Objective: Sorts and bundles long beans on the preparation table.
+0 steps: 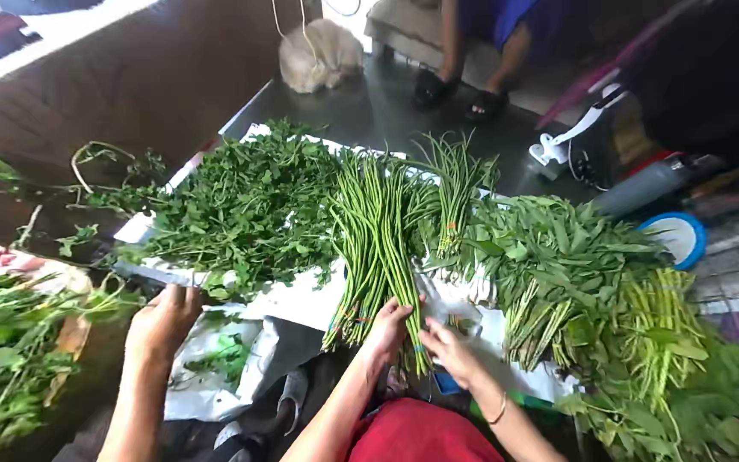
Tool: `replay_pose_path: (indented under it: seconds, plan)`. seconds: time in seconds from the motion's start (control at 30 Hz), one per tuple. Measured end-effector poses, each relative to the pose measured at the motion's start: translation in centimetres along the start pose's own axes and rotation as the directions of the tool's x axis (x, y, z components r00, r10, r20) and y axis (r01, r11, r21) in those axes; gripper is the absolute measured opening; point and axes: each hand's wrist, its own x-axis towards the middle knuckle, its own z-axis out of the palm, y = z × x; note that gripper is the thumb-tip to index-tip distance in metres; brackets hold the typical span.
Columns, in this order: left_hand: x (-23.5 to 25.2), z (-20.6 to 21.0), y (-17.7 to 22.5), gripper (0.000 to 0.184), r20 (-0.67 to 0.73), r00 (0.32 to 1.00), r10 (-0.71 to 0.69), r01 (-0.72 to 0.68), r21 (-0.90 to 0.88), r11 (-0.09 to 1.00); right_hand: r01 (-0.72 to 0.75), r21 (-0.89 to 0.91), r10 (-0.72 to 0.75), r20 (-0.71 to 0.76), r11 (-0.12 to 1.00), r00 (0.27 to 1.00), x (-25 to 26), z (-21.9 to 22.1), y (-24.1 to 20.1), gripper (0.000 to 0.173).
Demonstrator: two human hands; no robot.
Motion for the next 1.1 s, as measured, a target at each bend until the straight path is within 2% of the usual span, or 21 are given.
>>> replay_pose_path:
  seconds: [0.03, 0.13, 0.3, 0.37, 0.47, 0.53, 0.57, 0.63, 0.7, 0.73, 0.83, 0.9, 0.97, 1.0, 1.03, 1.1]
  plan:
    - [0.3, 0.2, 0.0, 0.029, 0.028, 1.0, 0.0, 0.0, 0.02, 1.0, -0.034, 0.083, 0.031, 0.042, 0.996, 0.999, 0.3, 0.8, 1.0, 0.043]
    - [1.7, 1.6, 1.6, 0.027, 0.021, 0.998, -0.065, 0.066, -0.026, 0.998, 0.001, 0.219, -0.034, 0.147, 0.976, 0.989, -1.3, 0.9, 0.4, 0.033]
    - [6.9, 4.7, 10.3, 0.033, -0.063, 0.998, 0.005, -0.015, -0.162, 0.987, 0.115, 0.079, -0.135, 0.327, 0.99, 0.935, -6.9, -1.3, -2.5, 0.031]
    - [8.0, 6.3, 14.3, 0.033, -0.007, 0.995, 0.099, -0.099, -0.14, 0.985, 0.187, 0.056, -0.195, 0.307, 0.981, 0.932, -7.7, -1.7, -2.5, 0.034]
    - [8.8, 8.6, 19.3, 0.031, 0.114, 0.952, 0.283, -0.281, -0.036, 0.959, 0.24, 0.091, -0.252, 0.149, 0.966, 0.956, -6.0, -1.4, -2.7, 0.039]
    - [9.8, 8.6, 21.6, 0.032, 0.167, 0.93, 0.327, -0.341, 0.066, 0.938, 0.229, 0.147, -0.241, 0.067, 0.962, 0.968, -3.0, -0.8, -3.0, 0.041]
    - [10.5, 7.9, 21.9, 0.039, 0.14, 0.941, 0.309, -0.326, 0.124, 0.937, 0.221, 0.18, -0.234, 0.054, 0.959, 0.971, -1.2, -0.5, -3.0, 0.041]
    - [11.0, 5.8, 20.1, 0.061, 0.032, 0.975, 0.218, -0.22, 0.223, 0.95, 0.165, 0.274, -0.188, 0.061, 0.947, 0.98, 2.0, 0.1, -2.6, 0.04]
    - [9.5, 3.1, 15.2, 0.076, -0.013, 0.996, 0.084, -0.077, 0.27, 0.96, 0.054, 0.365, -0.099, 0.106, 0.929, 0.989, 4.9, 0.5, -1.4, 0.04]
    - [8.5, 1.6, 12.2, 0.076, -0.006, 1.0, 0.007, -0.005, 0.281, 0.96, -0.012, 0.401, -0.044, 0.13, 0.916, 0.991, 6.1, 0.7, -0.8, 0.042]
    - [6.4, -2.1, 3.8, 0.054, -0.05, 0.982, -0.184, 0.191, 0.245, 0.95, -0.17, 0.445, 0.115, 0.149, 0.879, 0.982, 7.8, 1.3, 0.8, 0.04]
    - [5.4, -2.7, 1.6, 0.039, -0.095, 0.979, -0.181, 0.193, 0.144, 0.971, -0.166, 0.354, 0.136, 0.107, 0.92, 0.985, 7.6, 1.4, 1.3, 0.044]
    - [4.9, -2.3, 1.4, 0.033, -0.136, 0.981, -0.141, 0.15, 0.062, 0.987, -0.013, 0.036, 0.014, -0.021, 0.999, 1.0, 6.7, 1.3, 1.1, 0.046]
    - [4.7, -2.1, 1.6, 0.031, -0.151, 0.981, -0.124, 0.131, 0.034, 0.991, 0.08, -0.168, -0.097, -0.091, 0.982, 0.991, 6.0, 1.1, 1.0, 0.041]
    - [4.6, -1.8, 2.0, 0.03, -0.167, 0.979, -0.113, 0.117, 0.011, 0.993, 0.183, -0.33, -0.24, -0.142, 0.926, 0.96, 5.4, 0.9, 1.2, 0.036]
    - [4.3, -1.2, 2.6, 0.028, -0.202, 0.973, -0.111, 0.108, -0.027, 0.994, 0.355, -0.529, -0.503, -0.164, 0.771, 0.848, 4.7, 0.9, 2.1, 0.032]
